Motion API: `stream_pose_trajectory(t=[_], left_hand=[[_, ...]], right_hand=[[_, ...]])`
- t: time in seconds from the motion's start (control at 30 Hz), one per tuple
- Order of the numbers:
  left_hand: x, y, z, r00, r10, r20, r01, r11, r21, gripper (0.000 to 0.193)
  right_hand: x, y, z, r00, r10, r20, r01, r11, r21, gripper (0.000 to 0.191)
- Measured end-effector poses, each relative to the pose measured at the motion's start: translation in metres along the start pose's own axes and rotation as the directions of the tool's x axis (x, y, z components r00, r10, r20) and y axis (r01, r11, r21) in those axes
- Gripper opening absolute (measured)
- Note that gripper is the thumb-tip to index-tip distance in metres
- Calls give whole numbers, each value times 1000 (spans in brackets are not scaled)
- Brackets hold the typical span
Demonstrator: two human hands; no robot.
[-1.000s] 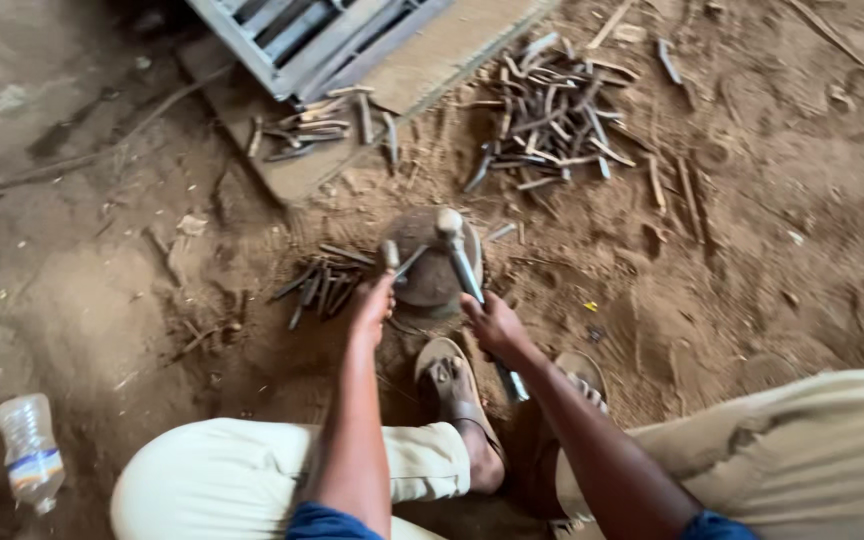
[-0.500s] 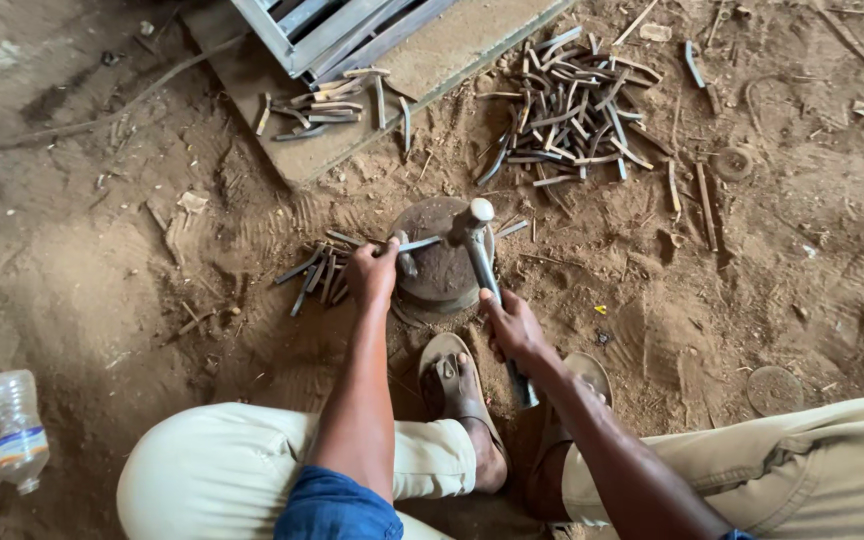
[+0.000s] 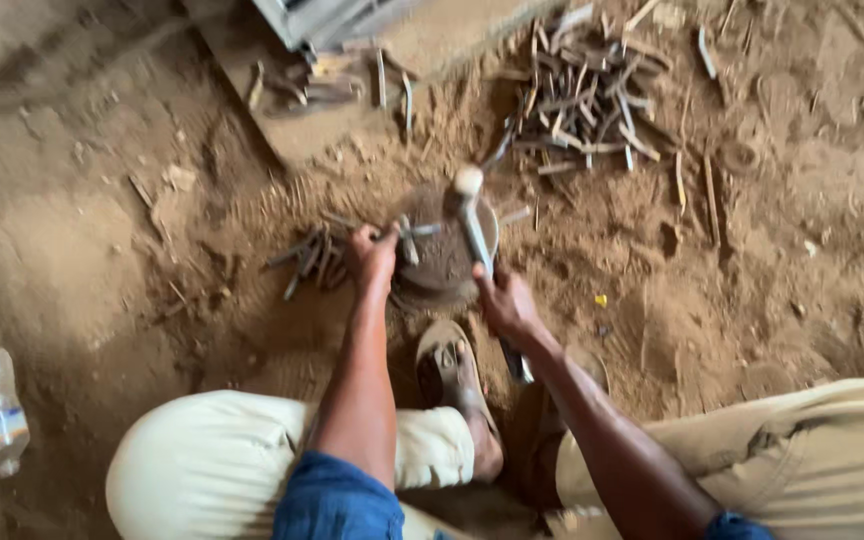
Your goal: The person sits on the ground and repeatedly bends small metal rods into a curved shape using a hammer and a round metal anvil. They pick up straight rods from a pile, position them on the anvil, strike them with the hammer, and then place the finished curved pieces into a separate pile.
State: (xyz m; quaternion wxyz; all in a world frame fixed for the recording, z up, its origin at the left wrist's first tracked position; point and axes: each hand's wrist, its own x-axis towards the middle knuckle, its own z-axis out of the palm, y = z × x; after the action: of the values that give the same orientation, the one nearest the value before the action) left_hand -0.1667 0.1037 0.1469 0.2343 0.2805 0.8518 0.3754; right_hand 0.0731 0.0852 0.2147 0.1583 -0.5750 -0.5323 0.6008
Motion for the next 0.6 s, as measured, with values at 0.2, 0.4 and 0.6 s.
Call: stream_pose_trajectory(t=[0.2, 0.4, 0.6], left_hand=[[-3, -6, 2, 992, 121, -34, -126, 965, -230, 35], [7, -20, 7, 997, 52, -63, -64, 975, -213, 37], [20, -35, 14, 938, 288, -190, -308, 948, -82, 50]], right_hand=[[-16, -20, -18, 859, -407, -309, 497, 808, 317, 26], [-13, -13, 12, 796, -549, -255, 553, 831, -62, 34], [-13, -29, 0, 992, 4, -127, 15, 989, 149, 25]])
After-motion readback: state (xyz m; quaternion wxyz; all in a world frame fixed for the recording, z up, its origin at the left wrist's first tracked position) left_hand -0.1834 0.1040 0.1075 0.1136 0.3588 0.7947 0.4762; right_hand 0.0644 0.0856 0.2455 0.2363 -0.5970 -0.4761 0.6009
